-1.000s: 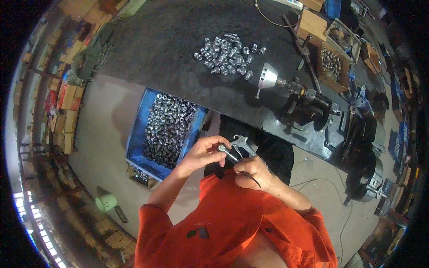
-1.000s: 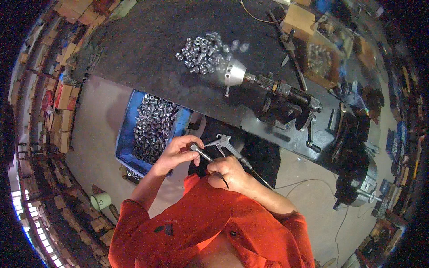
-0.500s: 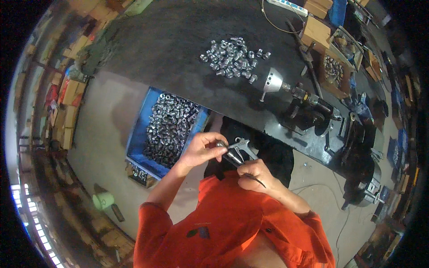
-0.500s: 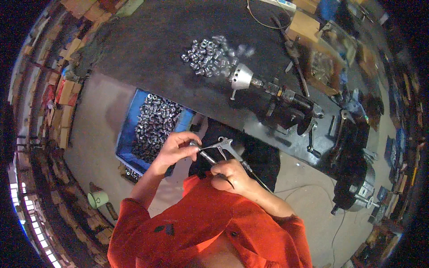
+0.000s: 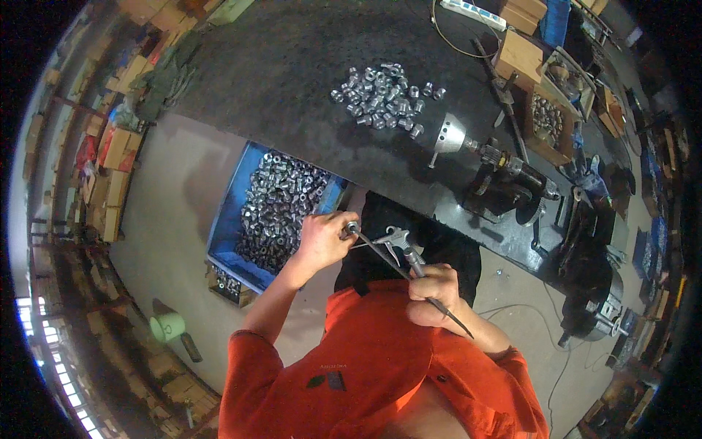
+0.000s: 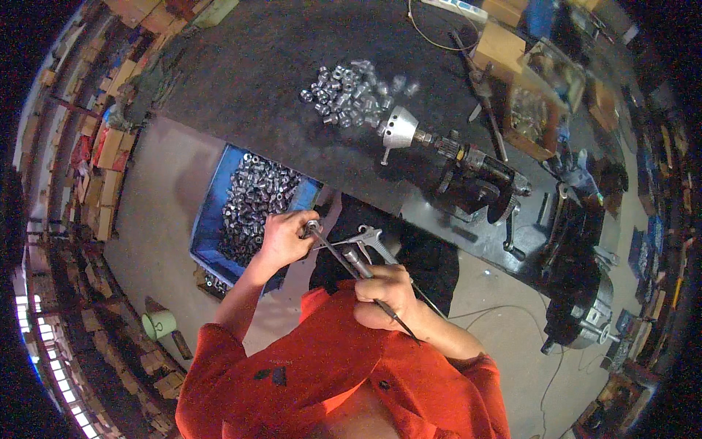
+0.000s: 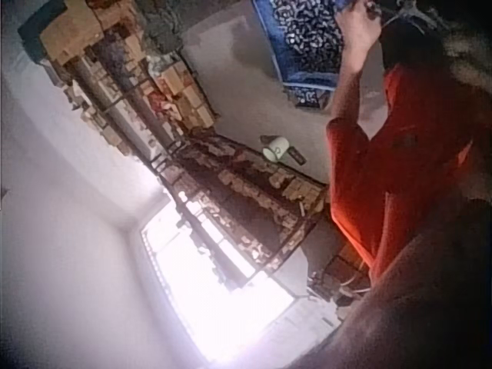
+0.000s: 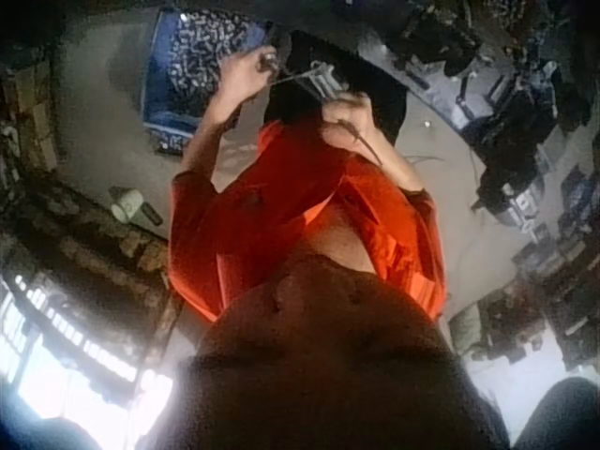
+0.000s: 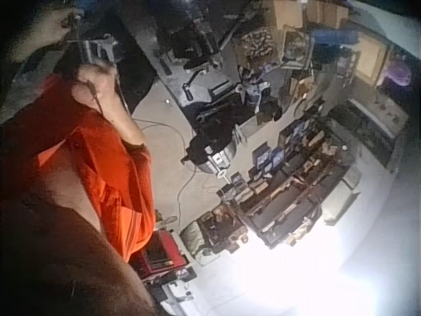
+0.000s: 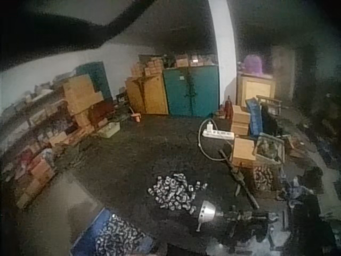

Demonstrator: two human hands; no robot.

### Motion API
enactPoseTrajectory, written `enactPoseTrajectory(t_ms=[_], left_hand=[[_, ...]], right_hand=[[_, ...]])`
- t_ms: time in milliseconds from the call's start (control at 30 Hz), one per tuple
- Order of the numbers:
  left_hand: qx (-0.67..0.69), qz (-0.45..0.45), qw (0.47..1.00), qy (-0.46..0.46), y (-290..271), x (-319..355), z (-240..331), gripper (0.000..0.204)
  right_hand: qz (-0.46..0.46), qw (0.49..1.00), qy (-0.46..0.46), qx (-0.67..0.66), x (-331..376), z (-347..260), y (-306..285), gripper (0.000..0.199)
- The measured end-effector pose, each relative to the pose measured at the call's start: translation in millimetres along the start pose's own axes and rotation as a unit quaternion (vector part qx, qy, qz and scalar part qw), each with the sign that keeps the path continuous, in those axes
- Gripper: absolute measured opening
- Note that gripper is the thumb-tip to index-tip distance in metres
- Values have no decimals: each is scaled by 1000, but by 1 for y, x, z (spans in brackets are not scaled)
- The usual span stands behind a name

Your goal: The person repeatedly picks small metal parts from a blue bin, holds each part with a spray gun in the other hand, and applies a quick spray coat. After spraying, the person places the part on the table to form a growing pile. The process continues with one part at a time throughout the clip.

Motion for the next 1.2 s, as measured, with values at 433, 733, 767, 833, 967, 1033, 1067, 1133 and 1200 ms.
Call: enactPoseTrajectory(t_ms=[433,733,767,833,967,1033,1067,1133,1200], left_hand=[[14,-25,999,19,28,-12,21,21],[-106,-45,993,-17,22,-117,-22,22],[-100,-31,994,-10,21,-136,-16,22],[-56,-3,998,17,27,-174,-19,24],[-22,68,997,4,20,-228,-25,35],[142,81,986,-20,15,-231,-47,32],[195,49,979,-20,17,-224,-36,28],[232,3,972,-23,13,-197,-21,27],[363,-39,928,-68,12,-156,-8,25]], right_hand=[[-54,984,12,169,-15,44,34,16],[57,984,-1,170,6,16,-4,22],[53,985,-20,166,8,15,-4,22],[44,985,-56,160,14,18,0,23],[74,990,40,110,17,29,-1,21],[73,991,43,108,14,30,-2,21],[78,989,54,109,17,34,-3,21],[68,988,68,123,19,42,-3,19],[56,988,81,116,20,51,2,17]])
Point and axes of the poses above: each hand's wrist, its own x-axis away from the middle knuckle, its own y-axis out of the palm, z = x × y, the point moved 6 cm from there along -x, towards the middle knuckle, and after that the axes turned 7 degrees about x, right-handed, at the moved point
